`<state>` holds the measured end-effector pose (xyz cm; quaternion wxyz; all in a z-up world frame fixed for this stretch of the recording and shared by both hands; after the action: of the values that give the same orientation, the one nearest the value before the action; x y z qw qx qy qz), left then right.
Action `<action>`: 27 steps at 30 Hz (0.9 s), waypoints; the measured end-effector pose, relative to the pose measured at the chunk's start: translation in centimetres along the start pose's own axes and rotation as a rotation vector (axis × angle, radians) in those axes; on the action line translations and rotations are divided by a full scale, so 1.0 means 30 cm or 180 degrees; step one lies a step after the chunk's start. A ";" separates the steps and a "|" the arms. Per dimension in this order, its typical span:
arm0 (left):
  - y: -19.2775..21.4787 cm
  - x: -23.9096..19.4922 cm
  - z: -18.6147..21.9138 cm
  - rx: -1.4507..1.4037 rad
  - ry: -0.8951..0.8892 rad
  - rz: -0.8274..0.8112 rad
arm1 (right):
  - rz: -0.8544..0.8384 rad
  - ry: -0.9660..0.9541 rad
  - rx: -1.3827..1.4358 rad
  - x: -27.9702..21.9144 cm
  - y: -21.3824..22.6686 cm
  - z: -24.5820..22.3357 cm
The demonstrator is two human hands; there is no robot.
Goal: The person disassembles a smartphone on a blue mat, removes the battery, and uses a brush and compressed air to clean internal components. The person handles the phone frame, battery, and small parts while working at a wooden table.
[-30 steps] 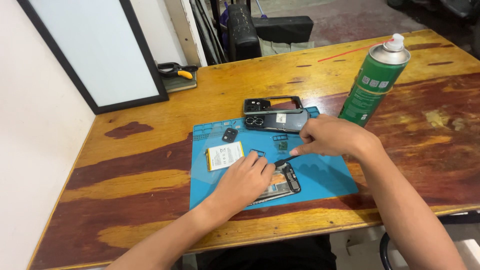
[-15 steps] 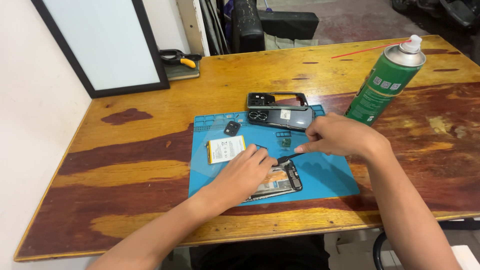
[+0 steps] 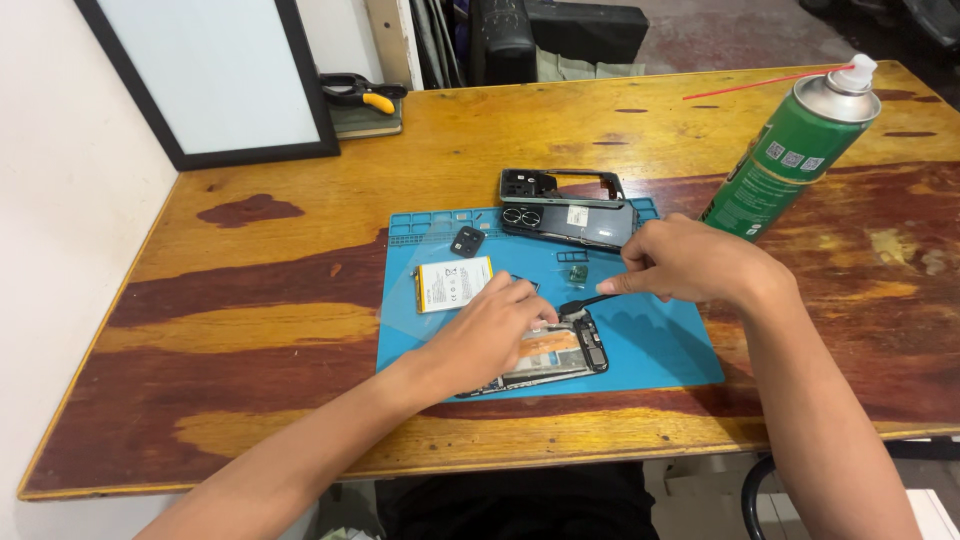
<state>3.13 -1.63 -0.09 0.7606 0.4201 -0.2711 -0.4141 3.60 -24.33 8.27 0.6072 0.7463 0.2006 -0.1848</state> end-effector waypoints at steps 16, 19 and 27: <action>-0.005 0.002 0.007 0.0113 -0.0128 0.0299 | 0.0076 0.0263 -0.0002 0.021 -0.017 0.008; -0.002 0.000 0.009 0.0077 -0.0155 0.0343 | 0.0121 0.0438 -0.0017 0.029 -0.021 0.015; 0.004 -0.004 0.026 0.0050 -0.0310 0.0382 | 0.0104 0.0671 0.0239 0.028 -0.017 0.050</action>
<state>2.52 -1.83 0.39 0.7667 0.3884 -0.3356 -0.3855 3.99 -25.64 7.13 0.5573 0.7870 0.2441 -0.1027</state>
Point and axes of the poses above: each hand's wrist, its own x-axis towards the middle knuckle, its own y-axis out of the back of the hand, z = x × y, the point moved 2 cm from there along x, towards the middle knuckle, and after that the axes turned 13 degrees about -z, right-handed, at the moved point
